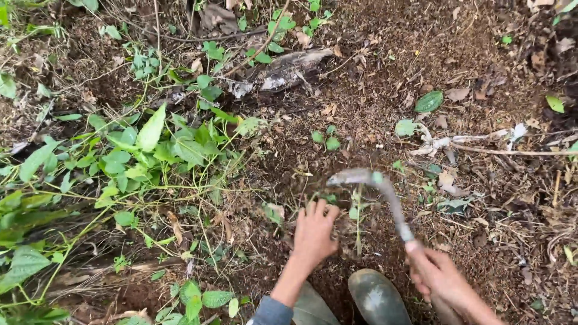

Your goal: The person uses a sickle to cut and clear weeds and small branches from the ground. They repeatedly swing the tool to sever the vegetation and then gather the cut plants by hand, moving them aside to clear the area.

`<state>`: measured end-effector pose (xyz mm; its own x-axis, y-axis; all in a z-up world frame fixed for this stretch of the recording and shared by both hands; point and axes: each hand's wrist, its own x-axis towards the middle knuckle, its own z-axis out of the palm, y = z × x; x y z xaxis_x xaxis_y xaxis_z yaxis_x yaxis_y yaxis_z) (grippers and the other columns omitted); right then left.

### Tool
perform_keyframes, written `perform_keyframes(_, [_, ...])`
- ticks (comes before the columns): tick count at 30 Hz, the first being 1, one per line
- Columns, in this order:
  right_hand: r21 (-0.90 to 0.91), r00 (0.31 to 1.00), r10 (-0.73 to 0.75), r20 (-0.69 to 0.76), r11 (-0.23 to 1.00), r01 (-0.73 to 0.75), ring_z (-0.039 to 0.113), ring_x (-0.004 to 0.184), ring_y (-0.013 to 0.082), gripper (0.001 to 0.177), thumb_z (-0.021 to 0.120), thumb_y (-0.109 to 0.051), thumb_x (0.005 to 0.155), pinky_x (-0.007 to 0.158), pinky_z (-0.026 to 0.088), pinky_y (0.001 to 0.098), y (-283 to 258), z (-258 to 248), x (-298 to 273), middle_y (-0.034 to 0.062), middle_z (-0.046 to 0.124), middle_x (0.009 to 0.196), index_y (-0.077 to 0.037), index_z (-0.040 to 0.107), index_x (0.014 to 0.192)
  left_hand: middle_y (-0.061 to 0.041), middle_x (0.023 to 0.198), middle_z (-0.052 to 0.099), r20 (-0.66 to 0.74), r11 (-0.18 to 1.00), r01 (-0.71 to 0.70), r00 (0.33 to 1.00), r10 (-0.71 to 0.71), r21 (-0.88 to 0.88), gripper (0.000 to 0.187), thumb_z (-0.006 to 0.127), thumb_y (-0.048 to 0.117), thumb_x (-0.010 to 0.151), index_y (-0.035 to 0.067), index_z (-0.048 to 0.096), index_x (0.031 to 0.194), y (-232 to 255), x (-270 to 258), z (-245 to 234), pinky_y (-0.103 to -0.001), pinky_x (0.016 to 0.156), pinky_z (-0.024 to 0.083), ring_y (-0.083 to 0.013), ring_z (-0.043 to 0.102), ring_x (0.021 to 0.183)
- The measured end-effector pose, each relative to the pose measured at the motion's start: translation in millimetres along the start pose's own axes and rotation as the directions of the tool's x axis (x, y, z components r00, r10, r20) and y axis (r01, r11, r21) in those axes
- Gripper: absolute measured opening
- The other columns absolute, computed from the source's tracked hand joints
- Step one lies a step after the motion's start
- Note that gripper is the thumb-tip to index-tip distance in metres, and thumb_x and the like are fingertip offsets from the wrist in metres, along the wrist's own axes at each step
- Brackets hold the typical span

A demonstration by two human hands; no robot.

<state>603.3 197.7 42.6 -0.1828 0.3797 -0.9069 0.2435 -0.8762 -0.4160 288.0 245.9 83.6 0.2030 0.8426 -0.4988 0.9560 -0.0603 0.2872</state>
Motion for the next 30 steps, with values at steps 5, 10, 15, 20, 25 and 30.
perform_keyframes(5, [0.041,0.888,-0.242,-0.391,0.959,0.280,0.049,0.045,0.0233,0.048,0.036,-0.035,0.122,0.038,0.046,0.0371,-89.5,8.0,-18.8,0.0110,0.056,0.064,-0.002,0.057,0.094,-0.015,0.139,0.054,-0.083,0.997,-0.062,0.994,0.065,0.044,0.073,0.090,0.021,0.068,0.014,0.057,0.133,6.2,-0.5,21.0,-0.052,0.109,0.038,-0.0283,0.050,0.127])
perform_keyframes(10, [-0.146,0.998,-0.030,-0.048,0.989,0.023,0.048,0.041,0.0194,0.043,0.047,-0.033,0.111,0.034,0.047,0.0297,-45.9,25.4,-0.1,0.0087,0.058,0.060,0.001,0.060,0.089,-0.020,0.142,0.049,-0.193,0.995,-0.094,0.976,0.099,0.037,0.081,0.091,0.033,0.066,0.014,0.052,0.134,-2.7,-2.7,33.1,-0.054,0.104,0.039,-0.0312,0.050,0.125])
perform_keyframes(15, [0.154,0.895,-0.312,-0.320,0.915,0.374,0.049,0.044,0.0200,0.047,0.033,-0.040,0.121,0.038,0.048,0.0353,-101.1,23.6,14.1,0.0073,0.054,0.064,-0.007,0.054,0.094,-0.016,0.136,0.053,-0.238,0.996,-0.031,0.970,0.049,0.082,0.078,0.090,0.050,0.069,0.017,0.055,0.130,-13.5,-7.0,52.3,-0.048,0.099,0.042,-0.0283,0.053,0.118])
perform_keyframes(20, [-0.171,0.970,-0.221,-0.102,0.964,0.202,0.053,0.035,0.0220,0.055,0.036,-0.041,0.113,0.033,0.051,0.0326,-79.8,50.3,2.7,0.0097,0.056,0.053,0.000,0.059,0.085,-0.016,0.132,0.053,-0.304,0.999,-0.037,0.952,0.038,0.010,0.079,0.089,0.039,0.070,0.016,0.052,0.135,-15.2,-8.5,58.8,-0.051,0.098,0.044,-0.0295,0.055,0.117])
perform_keyframes(25, [-0.028,0.979,-0.156,-0.132,0.988,0.154,0.049,0.040,0.0228,0.048,0.041,-0.034,0.116,0.034,0.044,0.0328,-101.1,37.1,27.8,0.0088,0.055,0.057,-0.001,0.060,0.086,-0.015,0.132,0.055,-0.405,0.997,-0.059,0.912,0.073,0.047,0.076,0.086,0.050,0.071,0.017,0.052,0.131,-29.6,-0.8,78.1,-0.047,0.095,0.045,-0.0277,0.055,0.113])
perform_keyframes(30, [0.032,0.959,-0.206,-0.195,0.976,0.216,0.047,0.046,0.0167,0.040,0.041,-0.041,0.116,0.039,0.046,0.0317,-99.0,40.4,24.0,0.0045,0.054,0.065,-0.008,0.055,0.097,-0.013,0.134,0.056,-0.471,0.994,-0.104,0.876,0.104,0.026,0.080,0.087,0.048,0.068,0.017,0.051,0.132,-29.1,-1.7,83.8,-0.045,0.096,0.045,-0.0250,0.056,0.115])
